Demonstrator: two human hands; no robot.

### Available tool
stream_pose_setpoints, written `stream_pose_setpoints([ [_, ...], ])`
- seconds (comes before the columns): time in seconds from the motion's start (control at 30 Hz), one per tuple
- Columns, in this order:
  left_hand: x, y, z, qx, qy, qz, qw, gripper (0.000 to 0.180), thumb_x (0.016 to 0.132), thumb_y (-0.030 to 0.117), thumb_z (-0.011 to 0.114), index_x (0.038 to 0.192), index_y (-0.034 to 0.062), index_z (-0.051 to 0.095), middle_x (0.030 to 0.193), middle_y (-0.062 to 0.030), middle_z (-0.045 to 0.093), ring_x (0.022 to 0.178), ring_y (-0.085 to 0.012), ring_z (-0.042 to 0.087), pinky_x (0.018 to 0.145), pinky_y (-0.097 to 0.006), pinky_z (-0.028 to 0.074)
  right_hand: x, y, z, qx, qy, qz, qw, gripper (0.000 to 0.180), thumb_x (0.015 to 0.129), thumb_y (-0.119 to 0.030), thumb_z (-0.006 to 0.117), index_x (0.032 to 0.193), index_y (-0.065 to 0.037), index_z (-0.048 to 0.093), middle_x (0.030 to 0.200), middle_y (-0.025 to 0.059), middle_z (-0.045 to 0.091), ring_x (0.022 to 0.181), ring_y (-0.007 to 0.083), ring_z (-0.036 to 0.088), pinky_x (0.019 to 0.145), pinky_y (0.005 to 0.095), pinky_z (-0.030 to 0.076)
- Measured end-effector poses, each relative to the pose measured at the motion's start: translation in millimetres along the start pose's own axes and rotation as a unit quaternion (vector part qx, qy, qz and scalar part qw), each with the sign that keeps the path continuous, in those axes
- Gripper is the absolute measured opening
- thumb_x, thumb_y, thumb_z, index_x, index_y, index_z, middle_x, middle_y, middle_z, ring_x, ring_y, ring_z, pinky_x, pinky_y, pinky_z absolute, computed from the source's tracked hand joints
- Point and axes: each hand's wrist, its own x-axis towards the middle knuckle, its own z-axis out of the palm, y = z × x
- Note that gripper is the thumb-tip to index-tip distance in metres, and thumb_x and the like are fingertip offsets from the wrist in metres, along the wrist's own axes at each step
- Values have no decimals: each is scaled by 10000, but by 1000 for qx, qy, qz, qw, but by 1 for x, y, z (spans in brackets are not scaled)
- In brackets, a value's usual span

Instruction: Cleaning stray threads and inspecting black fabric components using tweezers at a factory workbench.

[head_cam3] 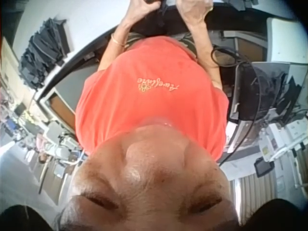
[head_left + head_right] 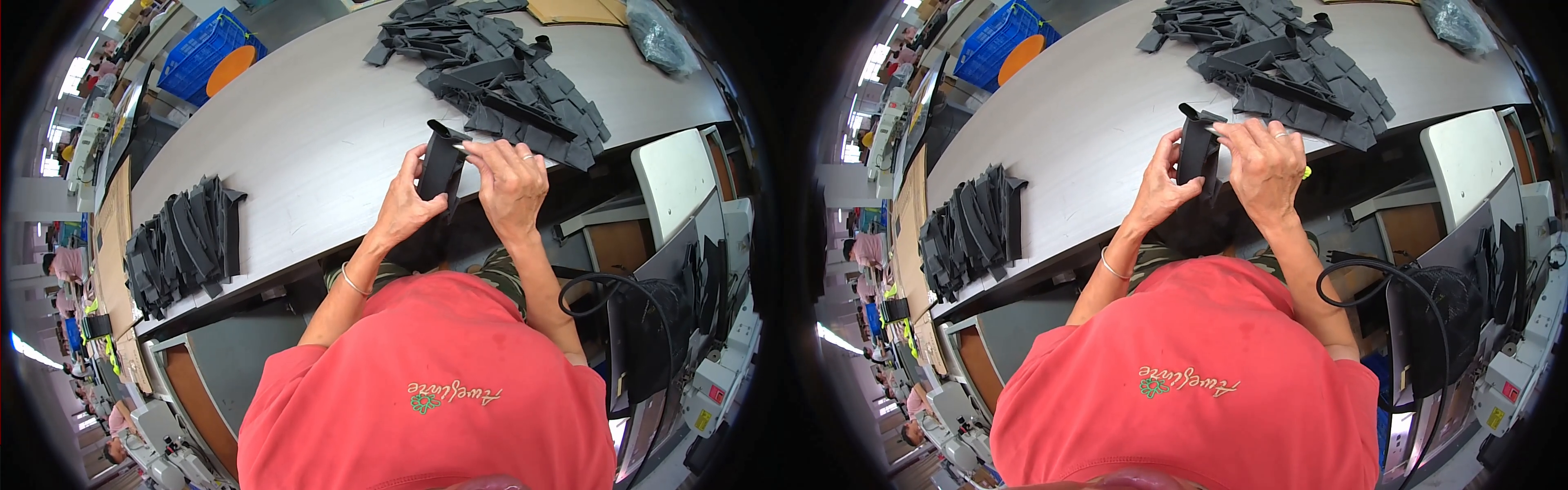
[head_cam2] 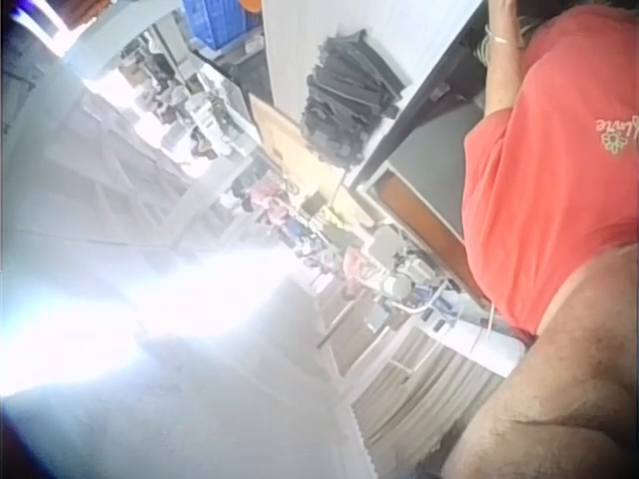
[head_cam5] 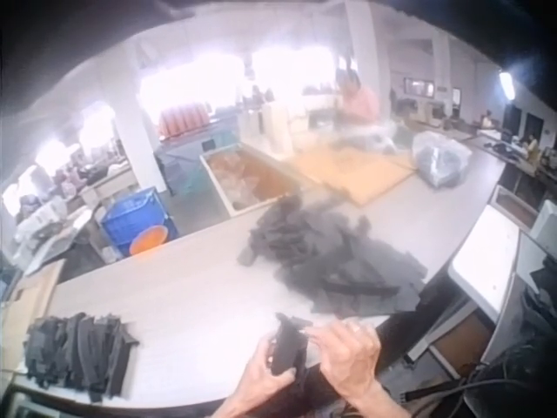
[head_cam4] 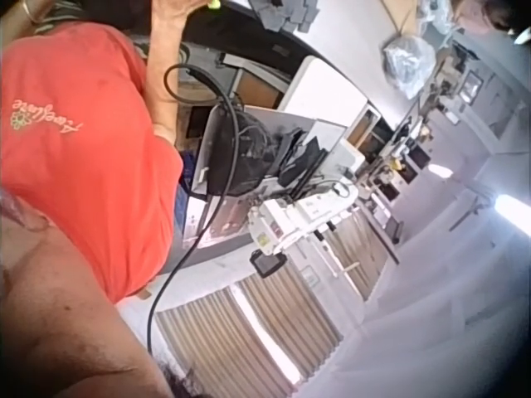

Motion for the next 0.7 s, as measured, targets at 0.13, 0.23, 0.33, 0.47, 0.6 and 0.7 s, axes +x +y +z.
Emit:
stream_pose_setpoints([
  [0.13, -7, 8, -10, -9, 24, -37, 999, 761, 666, 174, 682, 1334, -14, 369, 1060, -230, 583, 999, -302, 586, 899, -372, 447, 4, 0, -1, 35, 7, 5, 999, 125, 767, -148, 688, 888, -178, 679, 765, -13, 605, 725, 206, 566, 630, 346, 390],
  [0.23, -4, 7, -21, 63, 23, 69, 995, 773, 682, 159, 647, 1373, -26, 354, 1048, -226, 546, 984, -335, 556, 904, -391, 434, 3, 2, -10, 177, -26, 118, 977, 185, 795, -67, 671, 975, -104, 696, 929, 78, 671, 881, 255, 634, 796, 338, 476],
  [0.33, -3, 23, -45, 131, 39, 24, 990, 746, 701, 141, 627, 1388, 2, 370, 1075, -186, 513, 977, -327, 527, 890, -345, 436, -11, 28, 0, 233, -55, 169, 956, 222, 829, -23, 644, 1049, -33, 666, 982, 96, 680, 903, 223, 642, 811, 306, 476],
  [0.47, -7, 7, -116, 310, 209, 77, 924, 702, 685, 107, 627, 1354, 46, 426, 1119, -190, 503, 1000, -354, 536, 885, -387, 456, -23, 43, 4, 274, -118, 222, 929, 234, 894, -55, 606, 1117, 8, 636, 1017, 67, 662, 932, 141, 599, 846, 256, 446],
  [0.6, -37, 23, -233, 500, 387, -38, 774, 614, 659, 84, 653, 1258, 96, 521, 1138, -179, 519, 1020, -364, 561, 877, -436, 483, -31, 57, 8, 239, -139, 218, 936, 228, 880, -70, 608, 1094, -3, 648, 1010, 102, 676, 924, 179, 624, 846, 286, 461],
  [0.7, -74, 3, -331, 628, 476, -132, 601, 550, 681, 153, 650, 1217, 92, 541, 1273, -153, 495, 1112, -358, 531, 917, -553, 415, -39, 70, 15, 256, -147, 231, 927, 232, 881, -76, 609, 1100, -7, 647, 1018, 103, 675, 931, 179, 623, 848, 286, 461],
])
